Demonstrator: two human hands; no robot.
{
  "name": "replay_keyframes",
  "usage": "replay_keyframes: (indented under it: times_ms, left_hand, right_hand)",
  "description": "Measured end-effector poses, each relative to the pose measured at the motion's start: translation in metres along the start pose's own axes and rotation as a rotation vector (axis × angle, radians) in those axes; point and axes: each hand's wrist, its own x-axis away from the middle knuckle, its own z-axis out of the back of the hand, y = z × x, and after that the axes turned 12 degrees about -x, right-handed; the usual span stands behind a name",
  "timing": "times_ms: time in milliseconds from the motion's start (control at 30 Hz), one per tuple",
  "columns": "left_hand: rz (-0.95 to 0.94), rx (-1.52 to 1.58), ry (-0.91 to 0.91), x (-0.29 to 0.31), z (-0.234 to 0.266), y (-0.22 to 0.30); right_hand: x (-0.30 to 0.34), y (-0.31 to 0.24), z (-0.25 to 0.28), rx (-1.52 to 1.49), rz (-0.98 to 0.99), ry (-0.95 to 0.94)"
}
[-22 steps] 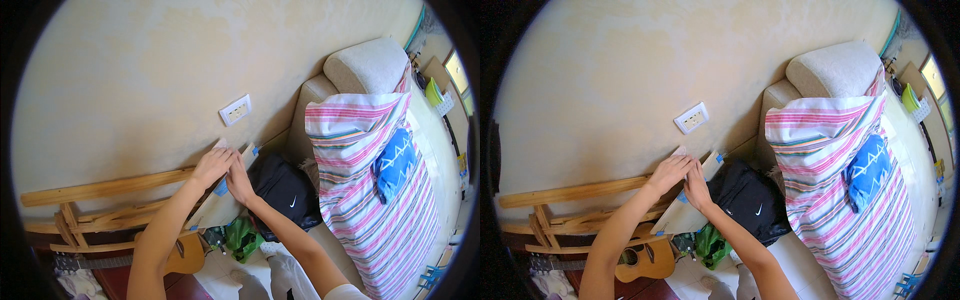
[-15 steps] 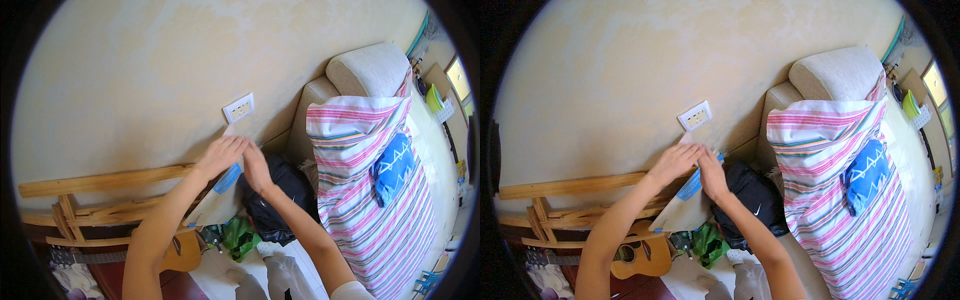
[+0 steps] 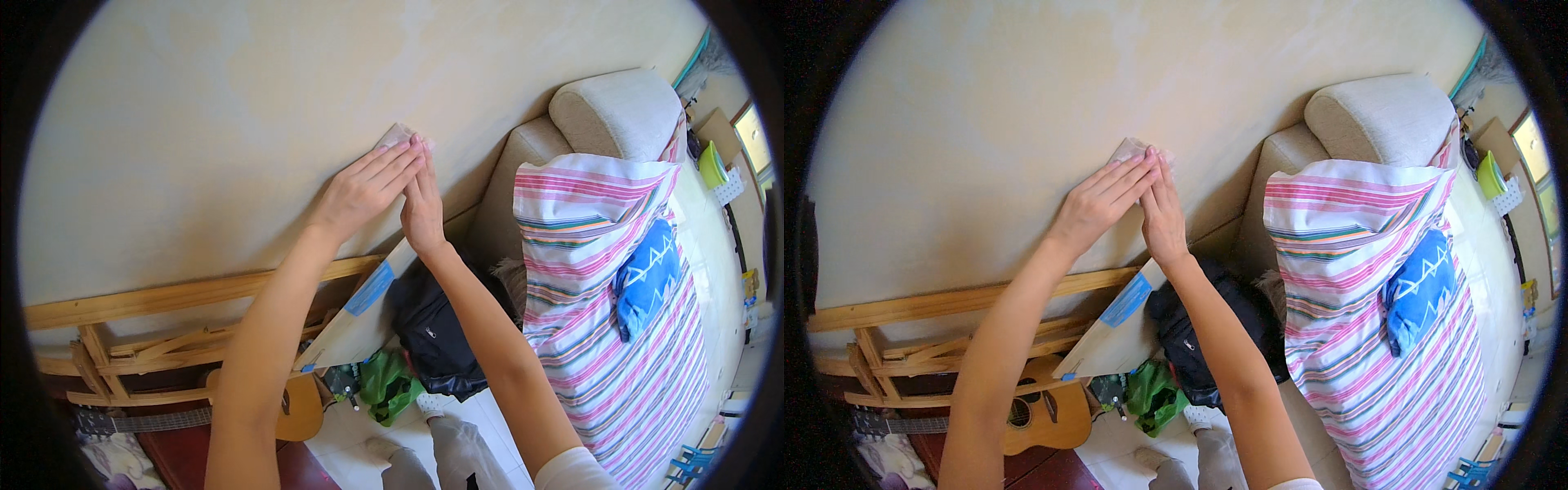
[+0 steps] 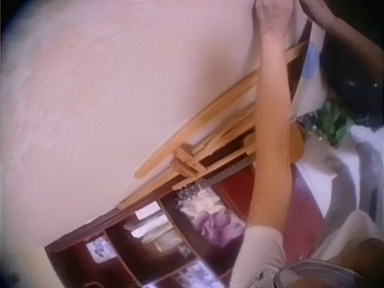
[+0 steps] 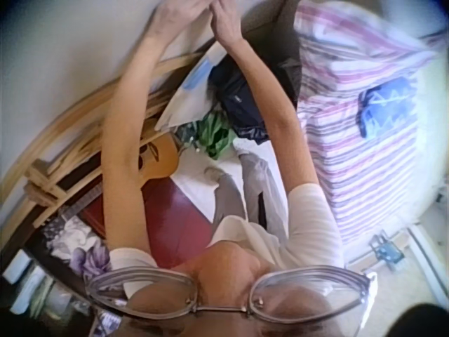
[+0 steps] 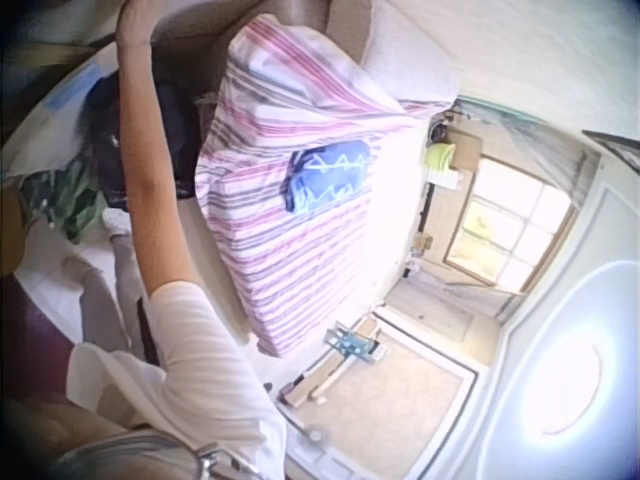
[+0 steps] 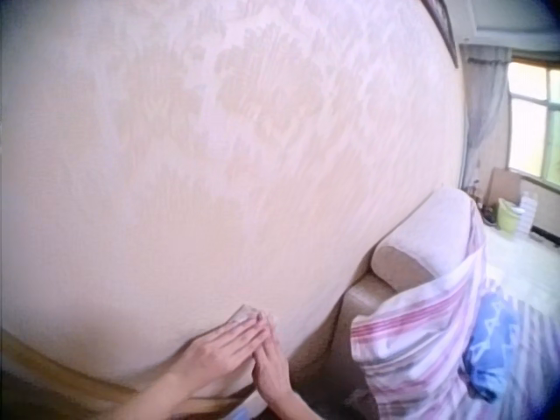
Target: The person wipes a wall area, a wooden easel, a whiteboard surface, a green plastic bag, and a black backpack using a cloth.
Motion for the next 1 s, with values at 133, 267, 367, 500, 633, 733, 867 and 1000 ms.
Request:
replay_keyframes:
  times_ms: [133, 267, 367, 500, 633, 733, 867, 1000]
  left_hand:
    - [0.031, 0.019, 0.017, 0.004, -0.005, 0.0]
    - [0.027, 0.042, 0.027, 0.009, -0.011, -0.001]
    - [0.027, 0.063, 0.056, 0.011, -0.017, -0.001]
    - [0.005, 0.046, 0.07, 0.013, -0.017, -0.001]
    - [-0.028, 0.032, 0.078, 0.017, -0.022, 0.0]
    - [-0.067, 0.041, 0.079, 0.023, -0.031, 0.004]
    - [-0.148, 0.036, -0.126, 0.053, -0.046, 0.018]
    - [-0.111, 0.005, -0.154, 0.09, -0.049, 0.028]
  right_hand:
    - [-0.004, 0.003, -0.011, -0.014, 0.06, 0.083]
    - [0.004, 0.005, -0.017, 0.023, 0.041, 0.065]
    - [0.007, 0.008, -0.021, 0.048, 0.025, 0.054]
    - [0.007, 0.008, -0.028, 0.055, 0.035, 0.09]
    - [0.012, 0.01, -0.036, -0.005, -0.025, 0.132]
    - [0.028, 0.009, -0.04, -0.069, -0.184, 0.085]
    - [0.057, -0.001, -0.037, -0.182, -0.547, -0.242]
    - [0.081, -0.016, -0.028, -0.234, -0.497, -0.447]
